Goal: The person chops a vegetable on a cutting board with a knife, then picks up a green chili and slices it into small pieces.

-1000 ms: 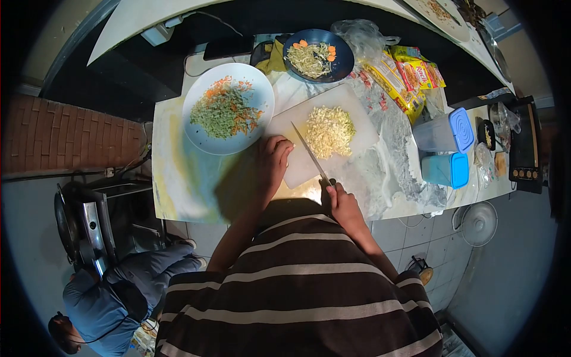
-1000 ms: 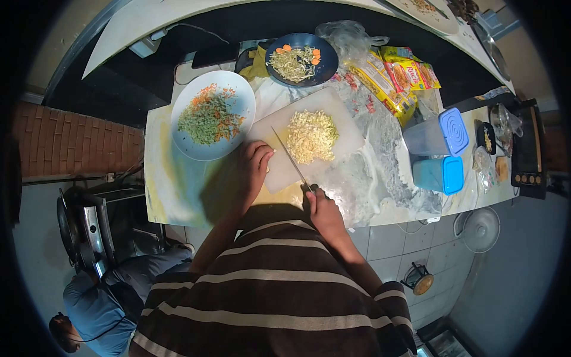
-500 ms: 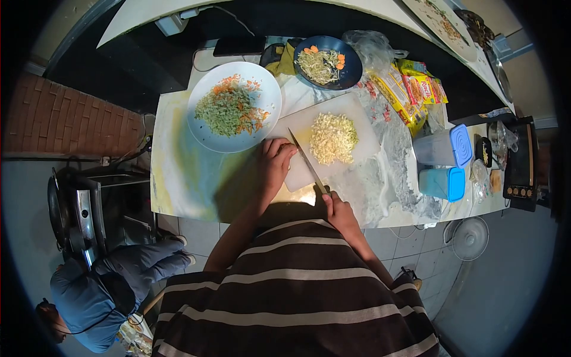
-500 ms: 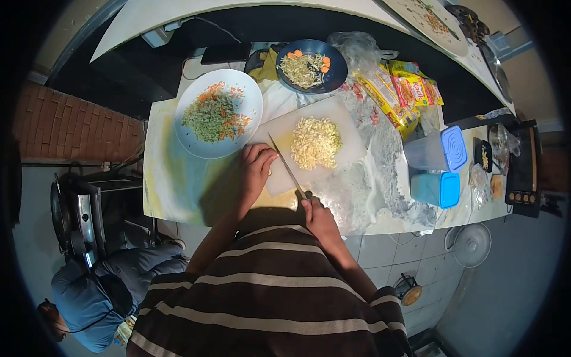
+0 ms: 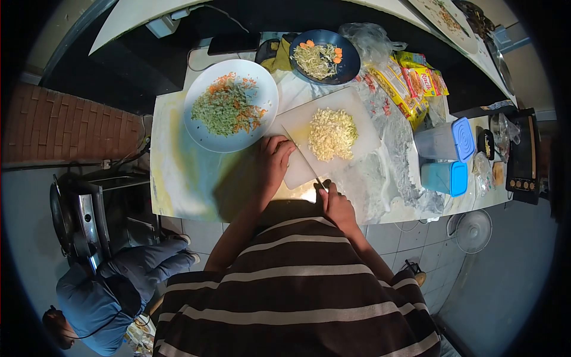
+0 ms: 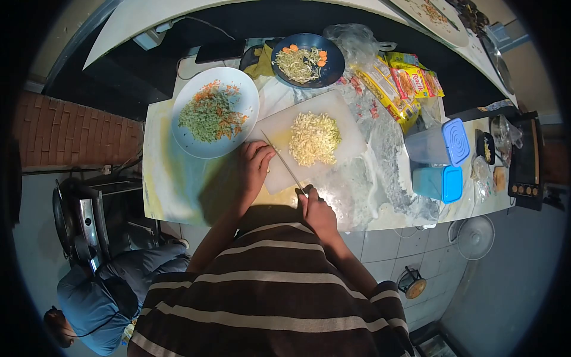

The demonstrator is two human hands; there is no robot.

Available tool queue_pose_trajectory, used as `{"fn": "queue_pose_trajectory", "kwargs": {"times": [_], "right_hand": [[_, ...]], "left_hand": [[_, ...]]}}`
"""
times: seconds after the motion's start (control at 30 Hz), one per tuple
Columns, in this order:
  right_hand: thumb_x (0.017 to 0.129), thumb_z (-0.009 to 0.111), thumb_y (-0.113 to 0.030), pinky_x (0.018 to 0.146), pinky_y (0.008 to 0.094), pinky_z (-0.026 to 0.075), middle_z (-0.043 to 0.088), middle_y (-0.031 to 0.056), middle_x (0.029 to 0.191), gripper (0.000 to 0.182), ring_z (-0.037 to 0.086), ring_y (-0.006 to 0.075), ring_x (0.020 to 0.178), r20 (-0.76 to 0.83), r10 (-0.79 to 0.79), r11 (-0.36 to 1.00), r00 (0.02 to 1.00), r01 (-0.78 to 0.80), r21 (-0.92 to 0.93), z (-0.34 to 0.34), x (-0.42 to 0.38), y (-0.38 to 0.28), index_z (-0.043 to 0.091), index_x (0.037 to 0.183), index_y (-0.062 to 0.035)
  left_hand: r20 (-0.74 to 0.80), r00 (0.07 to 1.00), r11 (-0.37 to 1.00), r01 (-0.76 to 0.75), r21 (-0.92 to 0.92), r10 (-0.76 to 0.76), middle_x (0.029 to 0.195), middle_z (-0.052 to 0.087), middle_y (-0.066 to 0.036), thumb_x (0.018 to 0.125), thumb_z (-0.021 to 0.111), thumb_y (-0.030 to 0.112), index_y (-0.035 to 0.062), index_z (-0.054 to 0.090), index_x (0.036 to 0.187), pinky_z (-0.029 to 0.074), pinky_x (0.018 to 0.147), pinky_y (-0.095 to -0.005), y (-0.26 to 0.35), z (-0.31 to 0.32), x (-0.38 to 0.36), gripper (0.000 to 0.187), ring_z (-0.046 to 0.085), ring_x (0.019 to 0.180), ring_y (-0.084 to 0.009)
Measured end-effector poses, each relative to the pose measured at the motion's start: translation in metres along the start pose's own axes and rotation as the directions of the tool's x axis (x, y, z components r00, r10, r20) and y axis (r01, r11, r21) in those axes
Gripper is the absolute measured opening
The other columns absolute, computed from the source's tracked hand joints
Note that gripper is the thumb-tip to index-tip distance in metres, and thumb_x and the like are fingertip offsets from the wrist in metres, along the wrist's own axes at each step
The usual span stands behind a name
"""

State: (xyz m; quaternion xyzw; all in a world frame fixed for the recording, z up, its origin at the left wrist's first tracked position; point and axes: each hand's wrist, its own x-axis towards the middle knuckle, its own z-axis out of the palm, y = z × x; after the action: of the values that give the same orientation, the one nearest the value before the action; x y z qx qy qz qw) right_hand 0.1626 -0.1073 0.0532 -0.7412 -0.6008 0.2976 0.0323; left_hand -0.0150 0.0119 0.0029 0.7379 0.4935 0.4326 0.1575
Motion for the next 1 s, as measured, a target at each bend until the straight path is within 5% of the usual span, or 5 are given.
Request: {"fn": "queue_pose_trajectory", "kwargs": {"times": [0.37,0.6,0.8,1.0], "right_hand": [[0.101,0.041,-0.040,0.059,0.0555,0.053,0.065,0.0278,0.071,0.039,0.066,0.0466,0.067,-0.015,-0.018,1.000,1.000,0.018,-0.019,0.000,0.011,0.000,0.047,0.113,-0.0032],[0.101,0.042,-0.037,0.058,0.0554,0.052,0.063,0.0282,0.067,0.039,0.064,0.0473,0.064,-0.070,-0.089,0.994,0.994,0.093,0.054,-0.010,0.006,0.007,0.052,0.109,0.0002],[0.102,0.043,-0.035,0.059,0.0560,0.051,0.063,0.0294,0.069,0.038,0.062,0.0485,0.066,-0.096,-0.062,0.992,0.993,0.072,0.099,-0.014,-0.003,0.012,0.054,0.107,0.0011],[0.102,0.045,-0.033,0.060,0.0563,0.048,0.062,0.0302,0.071,0.035,0.061,0.0503,0.070,-0.075,-0.080,0.974,0.994,0.094,0.206,-0.012,-0.003,0.012,0.055,0.104,0.0007]], "left_hand": [[0.046,0.999,1.000,0.027,0.007,-0.027,0.096,0.060,-0.006,0.081,0.070,0.008,0.0076,0.068,0.092,0.046,0.081,-0.0395,0.002,-0.001,-0.001,0.011,0.057,0.092,-0.0281],[0.057,0.998,0.991,-0.038,0.129,0.031,0.097,0.061,-0.005,0.083,0.069,0.010,0.0090,0.065,0.093,0.044,0.083,-0.0410,0.007,-0.007,0.001,0.011,0.057,0.092,-0.0282],[0.052,0.997,0.997,0.051,0.050,-0.054,0.098,0.061,-0.006,0.085,0.065,0.009,0.0073,0.064,0.094,0.043,0.085,-0.0412,0.007,-0.006,0.000,0.009,0.057,0.093,-0.0282],[0.034,0.999,0.997,-0.016,0.072,0.013,0.096,0.059,-0.007,0.084,0.066,0.007,0.0069,0.065,0.094,0.045,0.081,-0.0404,0.006,-0.008,-0.001,0.010,0.057,0.090,-0.0280]]}}
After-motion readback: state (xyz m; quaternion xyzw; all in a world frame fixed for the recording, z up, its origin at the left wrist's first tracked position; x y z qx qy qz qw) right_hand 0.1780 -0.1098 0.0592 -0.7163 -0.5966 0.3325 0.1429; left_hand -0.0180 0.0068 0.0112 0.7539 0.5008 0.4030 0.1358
